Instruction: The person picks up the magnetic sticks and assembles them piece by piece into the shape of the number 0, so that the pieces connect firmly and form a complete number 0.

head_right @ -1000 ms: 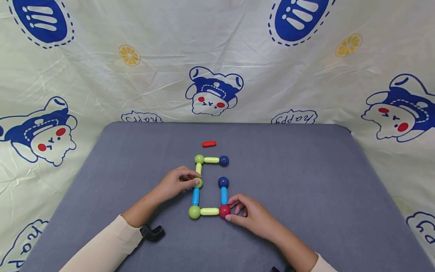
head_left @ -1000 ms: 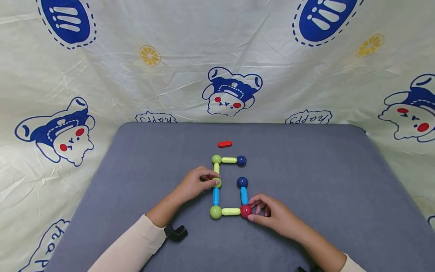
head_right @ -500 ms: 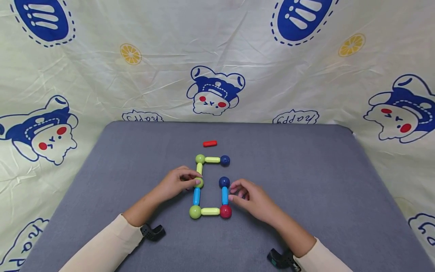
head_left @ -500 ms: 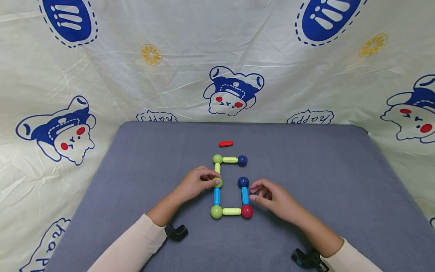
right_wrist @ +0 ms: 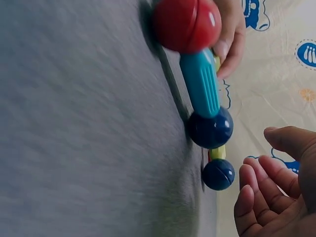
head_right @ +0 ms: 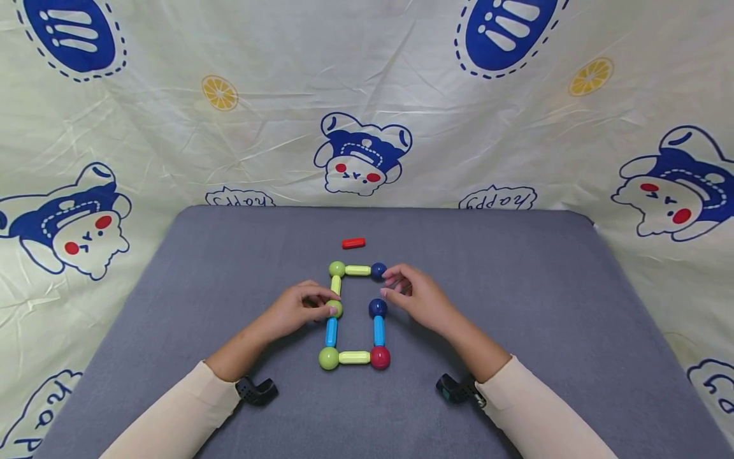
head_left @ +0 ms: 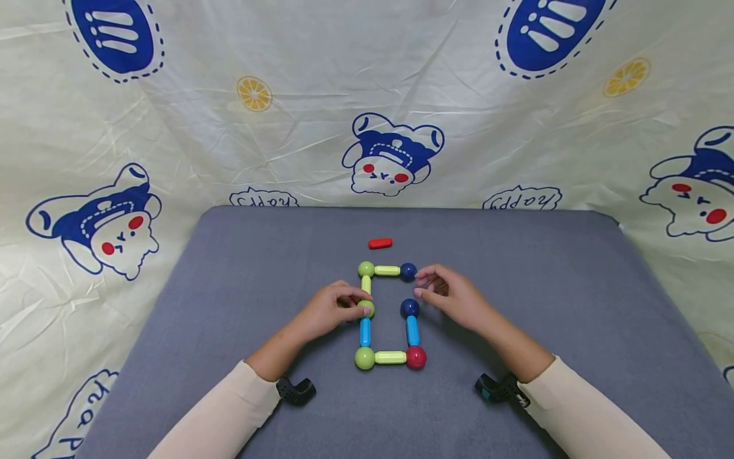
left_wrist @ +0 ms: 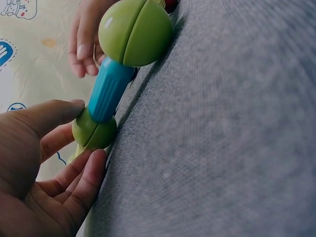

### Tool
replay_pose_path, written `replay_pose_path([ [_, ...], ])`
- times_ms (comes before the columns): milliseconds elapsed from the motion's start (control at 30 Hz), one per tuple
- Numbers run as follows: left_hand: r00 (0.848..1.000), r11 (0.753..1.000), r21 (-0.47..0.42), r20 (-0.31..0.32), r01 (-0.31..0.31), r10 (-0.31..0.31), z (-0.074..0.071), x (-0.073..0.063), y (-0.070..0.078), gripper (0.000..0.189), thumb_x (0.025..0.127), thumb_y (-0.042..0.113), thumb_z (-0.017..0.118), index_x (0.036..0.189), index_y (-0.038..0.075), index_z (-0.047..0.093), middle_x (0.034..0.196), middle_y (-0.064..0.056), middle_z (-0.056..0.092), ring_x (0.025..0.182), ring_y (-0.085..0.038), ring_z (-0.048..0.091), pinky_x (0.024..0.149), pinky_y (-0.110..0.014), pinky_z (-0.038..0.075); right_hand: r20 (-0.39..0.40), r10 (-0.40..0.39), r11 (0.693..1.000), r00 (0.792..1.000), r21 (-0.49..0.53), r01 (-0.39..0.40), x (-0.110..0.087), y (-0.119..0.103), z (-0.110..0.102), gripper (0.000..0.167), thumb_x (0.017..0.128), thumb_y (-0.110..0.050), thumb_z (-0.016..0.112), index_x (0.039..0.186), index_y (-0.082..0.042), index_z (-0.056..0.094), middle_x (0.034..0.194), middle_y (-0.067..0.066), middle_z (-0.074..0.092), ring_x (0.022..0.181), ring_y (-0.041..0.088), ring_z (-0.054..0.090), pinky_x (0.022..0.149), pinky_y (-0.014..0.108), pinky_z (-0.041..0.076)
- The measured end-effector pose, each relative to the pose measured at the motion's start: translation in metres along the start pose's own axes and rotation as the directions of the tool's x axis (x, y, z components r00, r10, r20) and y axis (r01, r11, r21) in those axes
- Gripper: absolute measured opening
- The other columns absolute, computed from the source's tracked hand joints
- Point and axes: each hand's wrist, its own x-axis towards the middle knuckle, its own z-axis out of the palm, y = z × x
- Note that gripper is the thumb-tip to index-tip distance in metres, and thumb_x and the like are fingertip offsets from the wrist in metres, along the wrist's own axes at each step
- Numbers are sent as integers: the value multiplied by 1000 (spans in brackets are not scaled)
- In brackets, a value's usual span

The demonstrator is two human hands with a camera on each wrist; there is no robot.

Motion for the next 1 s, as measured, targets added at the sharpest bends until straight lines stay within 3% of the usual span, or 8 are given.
replay_pose_path([
  [167,1000,1000,2,6,-9,9,0,0,0,26,89,25,79,113,15,77,98,-7,62,85,-11,60,68,-22,51,-10,18,1000,1000,-1,-18,21,-1,-1,32,96,-23,71,123,-7,64,111,8,68,95,20,61,86,35,53],
  [400,1000,999,19,8,-27,27,0,1,-2,27,88,24,80,114,15,77,99,-5,61,88,-11,59,74,-22,48,-35,29,999,999,-20,-30,47,-1,2,35,97,-22,70,126,-4,63,117,12,65,102,24,62,93,45,55],
  [633,1000,999,21,3,-25,25,1,-1,-2,26,89,24,80,113,17,77,99,-5,61,88,-11,59,75,-22,48,-33,52,998,998,-20,-53,70,1,3,38,96,-23,71,128,-4,63,124,14,60,108,29,61,95,47,54],
  [1000,997,997,36,-3,-71,71,1,-1,-2,25,88,22,80,113,15,77,98,-4,62,85,-8,59,73,-21,48,17,67,994,998,-83,-65,105,0,5,40,95,-24,71,131,-9,63,129,15,59,116,31,60,98,49,52],
])
